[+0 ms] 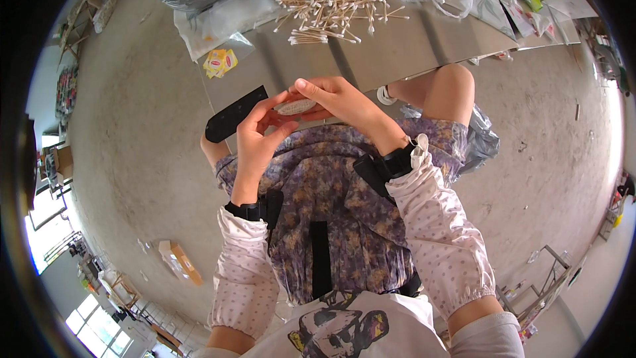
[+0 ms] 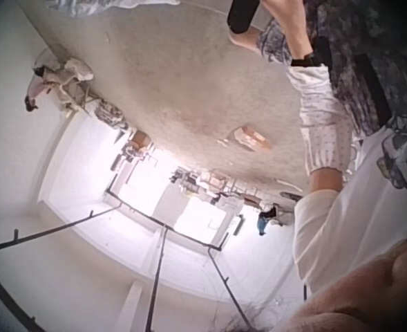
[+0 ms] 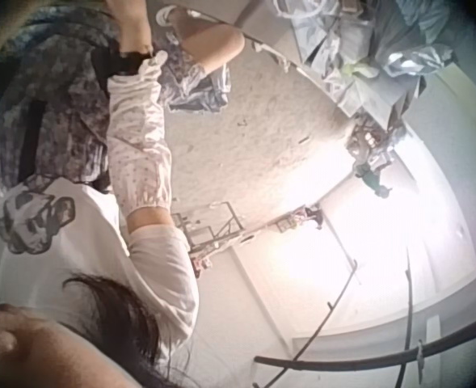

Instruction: Sorting a pile of cotton swabs and placing them into a small plastic bag.

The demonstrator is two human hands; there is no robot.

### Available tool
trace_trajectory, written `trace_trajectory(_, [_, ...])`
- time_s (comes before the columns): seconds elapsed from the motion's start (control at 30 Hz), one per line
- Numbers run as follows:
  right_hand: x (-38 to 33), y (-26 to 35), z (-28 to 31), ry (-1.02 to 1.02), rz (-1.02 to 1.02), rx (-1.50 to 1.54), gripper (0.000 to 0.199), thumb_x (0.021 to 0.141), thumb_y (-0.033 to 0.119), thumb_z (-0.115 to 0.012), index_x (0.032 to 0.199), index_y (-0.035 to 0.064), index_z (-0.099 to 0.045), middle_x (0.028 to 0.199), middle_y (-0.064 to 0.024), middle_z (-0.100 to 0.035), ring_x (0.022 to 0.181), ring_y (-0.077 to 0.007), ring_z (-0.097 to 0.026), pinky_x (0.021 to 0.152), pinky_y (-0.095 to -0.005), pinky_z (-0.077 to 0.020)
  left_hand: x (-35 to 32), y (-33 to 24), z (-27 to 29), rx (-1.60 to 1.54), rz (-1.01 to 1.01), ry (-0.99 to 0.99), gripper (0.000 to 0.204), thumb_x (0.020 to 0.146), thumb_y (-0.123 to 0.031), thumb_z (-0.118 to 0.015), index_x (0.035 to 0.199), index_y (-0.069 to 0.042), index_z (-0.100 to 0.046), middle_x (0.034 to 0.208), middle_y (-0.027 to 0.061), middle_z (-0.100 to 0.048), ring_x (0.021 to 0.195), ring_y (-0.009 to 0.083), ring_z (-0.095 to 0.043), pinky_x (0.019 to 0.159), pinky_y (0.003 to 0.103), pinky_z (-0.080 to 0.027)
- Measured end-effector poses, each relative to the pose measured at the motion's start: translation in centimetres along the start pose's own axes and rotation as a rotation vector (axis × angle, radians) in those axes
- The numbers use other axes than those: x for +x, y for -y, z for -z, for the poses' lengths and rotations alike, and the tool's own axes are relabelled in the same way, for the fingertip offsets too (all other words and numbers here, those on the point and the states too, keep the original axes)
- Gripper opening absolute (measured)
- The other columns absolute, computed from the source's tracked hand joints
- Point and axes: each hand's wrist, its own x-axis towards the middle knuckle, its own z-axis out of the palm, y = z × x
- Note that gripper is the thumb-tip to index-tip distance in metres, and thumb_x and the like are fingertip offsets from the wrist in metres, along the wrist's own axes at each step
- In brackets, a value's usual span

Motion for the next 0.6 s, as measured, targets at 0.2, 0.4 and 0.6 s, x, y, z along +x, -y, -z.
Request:
trace_trajectory(0.2, [-0.3, 0.6, -0.4, 0.000, -0.035, -0.033, 0.058, 0.105, 0.042, -0.053, 0.136, -0.0064, -0.054, 0.129, -0.0180, -0.063, 0.114, -0.0257, -0.067, 0.101, -0.0383, -0.0552, 0.1, 1.1, 0.5, 0.074, -0.080, 0.021, 0.032, 0.089, 0.005, -0.071, 0.120, 0.000, -0.069, 0.113, 0.0049, -0.068, 0.090, 0.0089, -0.065, 0.080, 0.024, -0.055])
trace_trajectory(0.4, [-0.3, 0.6, -0.7, -0.057, -0.028, 0.041, 0.049, 0.103, 0.040, -0.058, 0.124, -0.0036, -0.064, 0.118, -0.0091, -0.068, 0.106, -0.0164, -0.068, 0.095, -0.0306, -0.0557, 0.1, 1.1, 0.0, -0.136, -0.038, -0.010, 0.021, 0.098, -0.004, -0.064, 0.117, 0.002, -0.071, 0.113, 0.0065, -0.070, 0.095, 0.0129, -0.069, 0.081, 0.026, -0.056])
trace_trajectory(0.6, [0.0, 0.3, -0.7, -0.039, -0.031, -0.061, 0.052, 0.106, 0.037, -0.053, 0.133, -0.0072, -0.056, 0.125, -0.0167, -0.065, 0.113, -0.0228, -0.067, 0.100, -0.0355, -0.0559, 0.0, 1.7, -0.2, -0.155, 0.078, -0.065, 0.023, 0.101, -0.010, -0.061, 0.117, 0.002, -0.071, 0.109, 0.0079, -0.073, 0.088, 0.0143, -0.070, 0.082, 0.026, -0.057])
